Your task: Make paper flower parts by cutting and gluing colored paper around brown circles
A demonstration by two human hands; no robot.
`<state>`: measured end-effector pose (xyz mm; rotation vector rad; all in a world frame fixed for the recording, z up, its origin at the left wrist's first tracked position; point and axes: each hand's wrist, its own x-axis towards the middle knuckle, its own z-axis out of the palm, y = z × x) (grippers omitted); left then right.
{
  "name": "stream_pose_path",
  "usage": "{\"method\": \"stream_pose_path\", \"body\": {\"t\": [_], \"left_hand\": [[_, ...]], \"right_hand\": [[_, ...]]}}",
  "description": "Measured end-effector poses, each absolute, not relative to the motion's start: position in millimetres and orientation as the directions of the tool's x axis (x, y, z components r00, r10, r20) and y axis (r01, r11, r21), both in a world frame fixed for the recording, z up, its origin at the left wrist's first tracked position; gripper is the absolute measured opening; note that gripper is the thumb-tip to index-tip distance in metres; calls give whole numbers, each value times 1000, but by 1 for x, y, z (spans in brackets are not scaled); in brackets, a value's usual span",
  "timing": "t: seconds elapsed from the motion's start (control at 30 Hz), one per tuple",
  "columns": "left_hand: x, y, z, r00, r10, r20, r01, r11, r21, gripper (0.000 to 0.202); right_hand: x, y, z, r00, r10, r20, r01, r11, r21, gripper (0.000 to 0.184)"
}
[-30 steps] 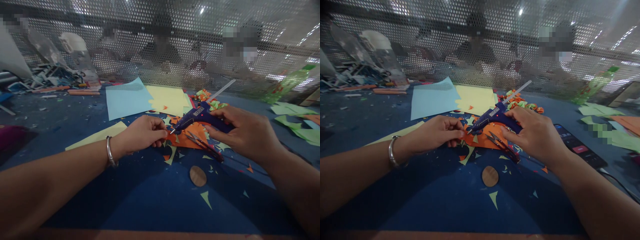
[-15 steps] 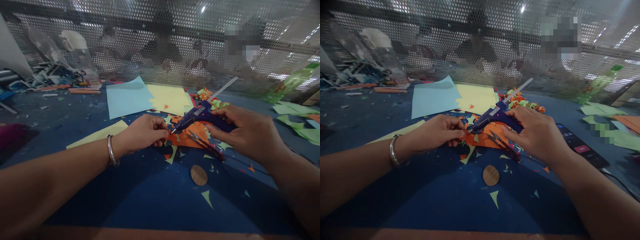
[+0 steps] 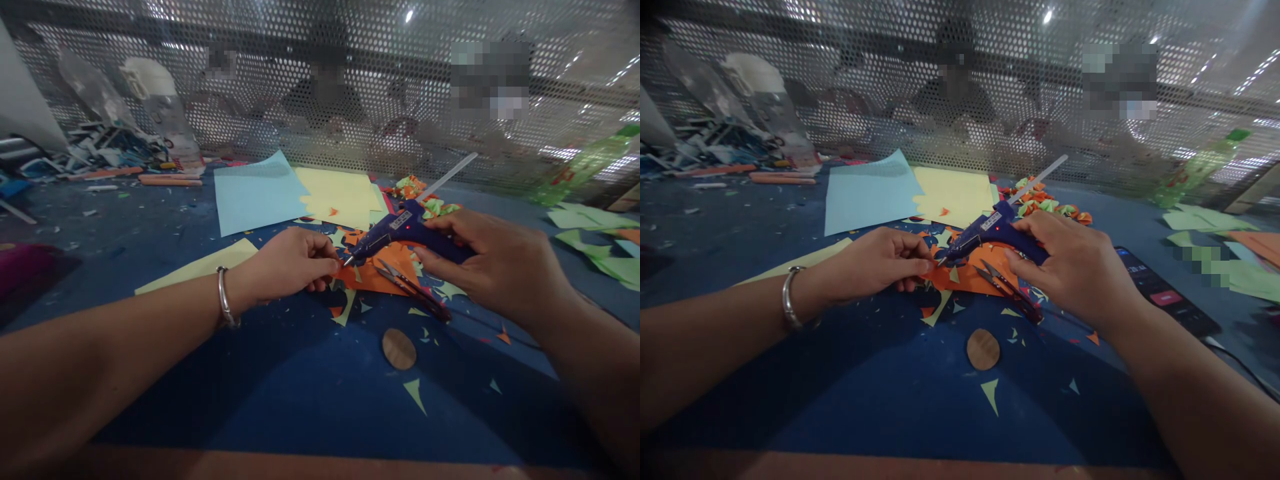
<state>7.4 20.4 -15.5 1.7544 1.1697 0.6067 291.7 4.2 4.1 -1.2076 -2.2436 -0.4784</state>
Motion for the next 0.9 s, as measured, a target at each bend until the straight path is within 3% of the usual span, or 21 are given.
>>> {"method": "stream_pose_path", "body": {"t": [0.9], "left_hand": [[5,22,-13,465,880,-100,518,-179,836,16]], "right_hand": [[293,6,2,-419,651,634,869,490,71,27]]}}
